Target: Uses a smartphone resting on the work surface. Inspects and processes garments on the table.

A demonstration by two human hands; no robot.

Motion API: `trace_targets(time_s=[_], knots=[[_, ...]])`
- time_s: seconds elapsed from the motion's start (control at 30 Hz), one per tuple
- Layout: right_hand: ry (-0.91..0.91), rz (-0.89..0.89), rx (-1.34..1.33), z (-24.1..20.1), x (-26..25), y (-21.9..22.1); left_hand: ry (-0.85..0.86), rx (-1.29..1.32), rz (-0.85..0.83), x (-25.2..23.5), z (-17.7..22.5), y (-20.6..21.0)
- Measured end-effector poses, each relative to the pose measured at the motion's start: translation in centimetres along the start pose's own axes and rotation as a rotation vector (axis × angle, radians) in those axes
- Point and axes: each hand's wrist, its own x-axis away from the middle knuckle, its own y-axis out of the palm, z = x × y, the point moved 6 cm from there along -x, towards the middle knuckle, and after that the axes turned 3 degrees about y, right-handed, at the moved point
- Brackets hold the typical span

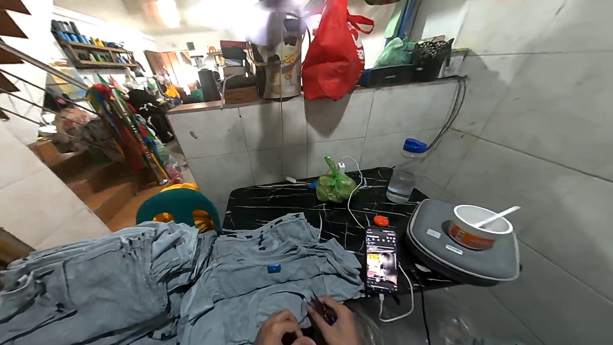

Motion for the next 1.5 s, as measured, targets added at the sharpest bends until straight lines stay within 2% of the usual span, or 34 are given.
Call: trace_targets(time_s=[0.1,0.17,0.27,0.47,0.63,0.7,0.8,0.9,1.03,1.1,1.17,1.27,1.37,1.43,1.5], knots=[[-0.043,-0.027,-0.355,0.5,-0.5,0.6,-0.043,-0.026,0.172,-0.5,-0.5,-1.3],[0.022,-0.055,-0.464,0.6,-0.4,0.5,-0.055,-0.006,0.299,-0.8,-0.7,-1.3],[0.13,-0.079,-0.565,1.1,-0.2,0.7,-0.083,0.07,0.346,-1.5,-0.6,-0.5],[0.079,-0.065,-0.541,0.7,-0.2,0.1,0.001,0.033,0.49,-1.6,0.2,0.3],[0.043,-0.056,-0.453,0.3,-0.1,0.0,-0.051,-0.004,0.461,-1.4,-0.3,-0.4],[0.039,-0.05,-0.448,0.4,-0.2,0.0,-0.098,-0.053,0.397,-1.6,-0.8,-0.7],[0.007,-0.055,-0.447,0.5,-0.4,0.7,-0.194,0.093,0.279,-2.2,-2.1,0.1],[-0.044,-0.074,-0.379,0.3,-0.5,1.0,-0.192,0.239,0.321,-2.8,-2.6,0.7],[-0.024,-0.073,-0.346,0.7,-0.3,0.4,-0.242,0.256,0.313,-2.8,-1.9,0.7],[-0.007,-0.057,-0.338,0.9,-0.1,0.3,-0.211,0.289,0.346,-2.4,-1.7,0.4],[0.007,-0.034,-0.33,0.9,0.1,0.2,-0.106,0.386,0.337,-1.9,-1.0,0.1],[0.011,-0.004,-0.306,1.1,0.3,0.2,0.116,0.569,0.163,-0.9,0.5,-0.1],[-0.018,0.027,-0.248,1.0,0.5,0.0,0.225,0.608,0.015,0.3,1.0,-0.6],[-0.048,0.045,-0.179,0.7,0.6,-0.2,0.192,0.527,0.035,0.8,0.4,-1.3],[-0.06,0.041,-0.156,0.5,0.7,-0.1,0.035,0.362,0.136,0.8,-0.6,-1.7]])
